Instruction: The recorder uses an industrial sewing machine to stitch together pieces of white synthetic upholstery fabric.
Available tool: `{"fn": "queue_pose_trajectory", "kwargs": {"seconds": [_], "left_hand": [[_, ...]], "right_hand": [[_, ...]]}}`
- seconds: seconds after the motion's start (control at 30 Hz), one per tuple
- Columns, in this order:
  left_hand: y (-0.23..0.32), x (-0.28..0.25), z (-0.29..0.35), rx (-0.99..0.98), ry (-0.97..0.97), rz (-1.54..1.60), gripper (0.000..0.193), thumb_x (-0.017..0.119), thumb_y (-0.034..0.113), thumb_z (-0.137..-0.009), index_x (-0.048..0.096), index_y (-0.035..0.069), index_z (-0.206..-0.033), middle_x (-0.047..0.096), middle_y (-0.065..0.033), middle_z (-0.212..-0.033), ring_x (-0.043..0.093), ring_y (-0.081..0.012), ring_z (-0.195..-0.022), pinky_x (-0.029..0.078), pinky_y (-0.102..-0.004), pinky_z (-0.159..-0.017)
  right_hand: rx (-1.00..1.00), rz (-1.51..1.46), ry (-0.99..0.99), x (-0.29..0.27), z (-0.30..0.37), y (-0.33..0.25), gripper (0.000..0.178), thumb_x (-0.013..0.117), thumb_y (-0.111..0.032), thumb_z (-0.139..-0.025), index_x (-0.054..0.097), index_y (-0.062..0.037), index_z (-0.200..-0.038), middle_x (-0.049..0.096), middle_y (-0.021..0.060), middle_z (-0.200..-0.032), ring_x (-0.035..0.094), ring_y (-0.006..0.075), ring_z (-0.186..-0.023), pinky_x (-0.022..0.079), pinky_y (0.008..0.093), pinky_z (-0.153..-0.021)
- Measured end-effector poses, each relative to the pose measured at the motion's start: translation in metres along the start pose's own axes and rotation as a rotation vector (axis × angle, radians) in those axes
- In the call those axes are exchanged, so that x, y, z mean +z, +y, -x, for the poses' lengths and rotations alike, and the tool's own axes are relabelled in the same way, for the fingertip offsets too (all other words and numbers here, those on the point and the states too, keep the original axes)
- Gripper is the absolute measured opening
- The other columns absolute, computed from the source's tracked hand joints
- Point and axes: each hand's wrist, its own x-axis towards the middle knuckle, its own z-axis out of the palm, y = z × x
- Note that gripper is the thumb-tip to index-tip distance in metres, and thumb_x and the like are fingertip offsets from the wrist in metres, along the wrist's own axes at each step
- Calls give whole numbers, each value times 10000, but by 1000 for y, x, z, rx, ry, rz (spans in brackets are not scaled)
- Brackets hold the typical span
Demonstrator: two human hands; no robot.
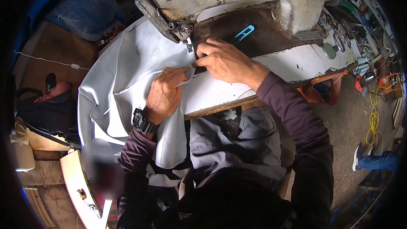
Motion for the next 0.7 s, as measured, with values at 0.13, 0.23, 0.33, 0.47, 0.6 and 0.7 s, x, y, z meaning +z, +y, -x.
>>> {"fn": "queue_pose_trajectory", "kwargs": {"seconds": [0.13,0.23,0.33,0.47,0.6,0.7], "left_hand": [[-12,-5,-3,23,-51,73,242,637,-98,-804,667,-39,-1037,720,-190,-1301,698,-399,-1123,589,-463,-973],[-16,-6,-4,43,-93,66,273,626,-123,-771,673,-43,-1028,723,-192,-1294,695,-393,-1147,593,-462,-991],[-19,-6,-5,135,-68,-7,196,618,-50,-826,647,7,-1011,713,-136,-1261,675,-338,-1151,606,-438,-937],[-22,-6,-5,103,-89,27,257,604,-101,-795,674,-22,-1029,717,-156,-1280,671,-340,-1196,599,-428,-980],[-25,-5,-6,148,-67,-18,192,601,-33,-862,669,15,-1035,711,-108,-1287,672,-292,-1161,604,-390,-964],[-28,-4,-8,151,-72,-10,204,604,-34,-848,673,10,-1036,709,-112,-1301,669,-297,-1179,599,-390,-978]], "right_hand": [[-8,38,-38,-2,-1,-3,283,682,-38,-846,797,-88,-1099,615,40,-1047,590,234,-1012,487,370,-991],[-14,35,-20,-3,-3,-5,298,697,-53,-839,801,-92,-1115,613,41,-1048,588,231,-1009,495,368,-983],[-30,59,-9,-4,-4,-7,312,714,-57,-830,802,-88,-1128,614,44,-1055,588,231,-1023,500,361,-985],[-1,53,-22,-5,-4,-9,336,719,3,-824,806,-58,-1143,629,60,-1078,597,257,-1059,539,368,-965],[16,58,-13,-4,-4,-9,341,717,-5,-827,802,-53,-1154,630,65,-1079,597,260,-1066,538,373,-970],[11,104,-20,-2,-4,-8,320,717,-58,-844,793,-68,-1154,618,46,-1077,593,228,-1060,514,358,-997]]}}
